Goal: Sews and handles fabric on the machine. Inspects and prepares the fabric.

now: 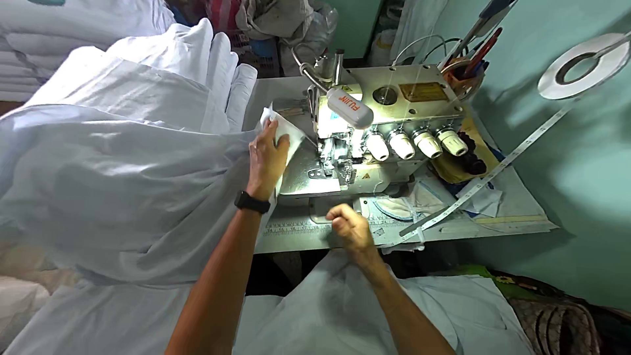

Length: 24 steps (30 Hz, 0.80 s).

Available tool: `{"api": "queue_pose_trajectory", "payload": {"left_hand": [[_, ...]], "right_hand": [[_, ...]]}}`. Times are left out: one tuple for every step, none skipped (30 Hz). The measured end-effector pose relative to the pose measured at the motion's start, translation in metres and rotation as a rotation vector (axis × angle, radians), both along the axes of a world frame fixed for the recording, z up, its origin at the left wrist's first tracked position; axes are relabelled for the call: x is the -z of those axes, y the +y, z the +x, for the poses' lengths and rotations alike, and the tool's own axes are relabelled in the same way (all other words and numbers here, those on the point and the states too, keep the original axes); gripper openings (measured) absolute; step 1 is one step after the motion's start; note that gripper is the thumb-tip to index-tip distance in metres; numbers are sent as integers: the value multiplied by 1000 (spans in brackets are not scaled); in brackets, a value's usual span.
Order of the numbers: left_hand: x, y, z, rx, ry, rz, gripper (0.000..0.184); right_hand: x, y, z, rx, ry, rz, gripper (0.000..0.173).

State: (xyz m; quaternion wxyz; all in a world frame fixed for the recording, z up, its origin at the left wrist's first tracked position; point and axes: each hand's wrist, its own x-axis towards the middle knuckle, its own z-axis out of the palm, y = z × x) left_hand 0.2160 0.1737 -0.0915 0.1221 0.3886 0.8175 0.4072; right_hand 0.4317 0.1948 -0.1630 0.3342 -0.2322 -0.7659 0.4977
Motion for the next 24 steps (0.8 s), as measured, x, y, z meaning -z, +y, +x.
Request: {"api": "queue_pose_trajectory", "payload": {"left_hand": [[0, -18, 14, -3, -16, -7, 58], [2, -37, 29, 9, -5, -1, 70], [8, -53, 43, 19, 9, 15, 80], [15, -65, 53, 16, 32, 25, 90], [23, -75, 61, 2, 64, 28, 93], [31, -83, 66, -22, 116, 32, 84], [37, -90, 70, -58, 191, 34, 68], [41, -96, 74, -90, 269, 30, 52], [40, -101, 79, -104, 327, 18, 41], [38, -107, 84, -101, 372, 14, 33], [36, -114, 91, -72, 393, 24, 27], [36, -124, 97, -18, 393, 64, 23], [40, -135, 100, 59, 374, 138, 20], [48, -148, 102, 151, 319, 239, 17], [58, -161, 104, 249, 219, 347, 15], [69, -173, 107, 324, 113, 426, 16], [77, -183, 110, 357, 36, 478, 19], [83, -191, 114, 362, -10, 512, 22], [86, -197, 117, 355, -36, 535, 22], [88, -201, 120, 347, -48, 549, 22], [88, -204, 121, 340, -53, 552, 20], [88, -206, 122, 335, -54, 555, 19], [88, -206, 122, 336, -52, 560, 19], [89, -206, 122, 339, -46, 563, 19]], "right_hand": [[-9, 7, 0, 24, -29, 101, 60], [-19, 13, -2, 56, -62, 226, 55], [-29, 18, -4, 83, -101, 363, 47], [-41, 23, -8, 101, -157, 501, 38], [-52, 26, -13, 112, -228, 625, 31], [-62, 27, -20, 119, -323, 729, 26], [-70, 25, -27, 119, -415, 796, 21], [-75, 22, -34, 115, -483, 838, 18], [-78, 20, -42, 107, -515, 855, 18], [-77, 19, -47, 96, -494, 855, 19], [-71, 18, -50, 83, -429, 842, 20], [-65, 17, -48, 68, -357, 808, 21], [-58, 14, -44, 56, -291, 767, 21], [-50, 9, -37, 52, -230, 724, 21], [-40, 2, -30, 53, -178, 687, 22], [-27, -5, -25, 52, -138, 645, 22], [-13, -10, -21, 57, -116, 608, 24], [0, -15, -19, 71, -112, 587, 24], [12, -18, -19, 88, -119, 583, 25], [20, -21, -19, 103, -130, 589, 26], [26, -24, -21, 111, -143, 602, 26], [31, -27, -24, 115, -151, 618, 25], [35, -28, -28, 117, -157, 636, 23], [38, -29, -32, 118, -161, 654, 22]]}}
